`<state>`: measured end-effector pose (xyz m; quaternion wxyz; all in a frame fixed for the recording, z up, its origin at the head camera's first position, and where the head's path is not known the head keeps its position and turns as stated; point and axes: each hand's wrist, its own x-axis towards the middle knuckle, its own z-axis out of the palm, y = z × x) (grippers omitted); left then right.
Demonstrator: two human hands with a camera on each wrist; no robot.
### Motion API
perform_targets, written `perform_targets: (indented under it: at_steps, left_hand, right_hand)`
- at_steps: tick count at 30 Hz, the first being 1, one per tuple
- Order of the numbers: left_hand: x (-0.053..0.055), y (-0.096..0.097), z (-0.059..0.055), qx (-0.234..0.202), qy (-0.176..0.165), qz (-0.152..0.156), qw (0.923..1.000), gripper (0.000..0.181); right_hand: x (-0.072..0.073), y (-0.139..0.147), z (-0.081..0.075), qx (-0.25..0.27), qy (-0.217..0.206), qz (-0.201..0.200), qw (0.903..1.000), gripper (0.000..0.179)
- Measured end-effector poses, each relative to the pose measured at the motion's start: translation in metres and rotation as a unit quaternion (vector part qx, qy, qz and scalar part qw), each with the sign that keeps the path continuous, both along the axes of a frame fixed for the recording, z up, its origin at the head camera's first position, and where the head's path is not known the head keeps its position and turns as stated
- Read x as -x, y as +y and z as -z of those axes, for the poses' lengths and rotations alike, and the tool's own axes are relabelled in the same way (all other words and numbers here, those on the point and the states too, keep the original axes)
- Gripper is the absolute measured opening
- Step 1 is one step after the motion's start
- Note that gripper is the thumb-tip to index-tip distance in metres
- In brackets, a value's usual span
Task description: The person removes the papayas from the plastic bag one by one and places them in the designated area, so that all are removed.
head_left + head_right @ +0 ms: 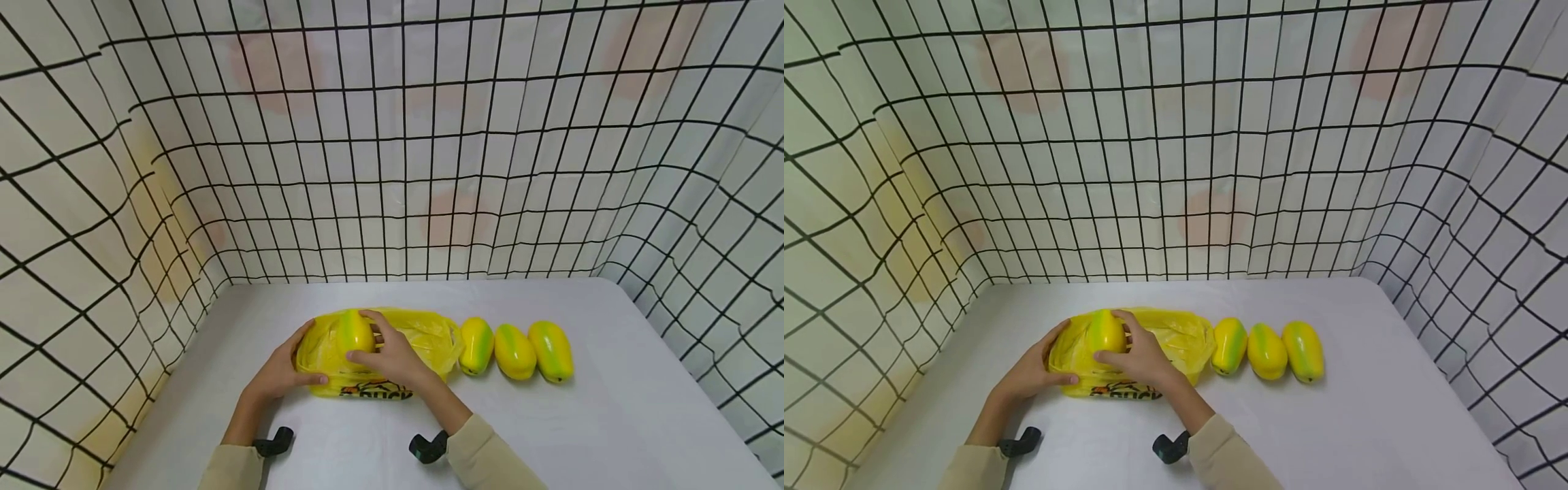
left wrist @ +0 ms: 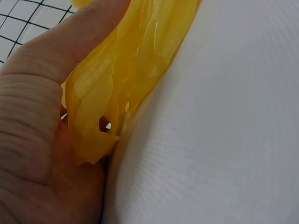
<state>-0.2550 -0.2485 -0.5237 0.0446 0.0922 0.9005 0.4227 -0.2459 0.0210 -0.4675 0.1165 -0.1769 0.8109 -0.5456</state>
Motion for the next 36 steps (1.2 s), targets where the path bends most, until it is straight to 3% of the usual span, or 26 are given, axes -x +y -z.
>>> perform_targets:
  at_steps: [17, 36]
  left_hand:
    - [0.001, 0.0, 0.0, -0.012, -0.002, 0.004, 0.9999, 0.121]
    - [0.0, 0.002, -0.002, 0.0, -0.012, -0.005, 0.9999, 0.123]
  right_hand:
    - [0.002, 0.028, 0.001, 0.003, 0.004, 0.015, 0.9999, 0.076]
    - [-0.007, 0.069, -0.015, 0.004, 0.006, 0.039, 0.9992, 0.076]
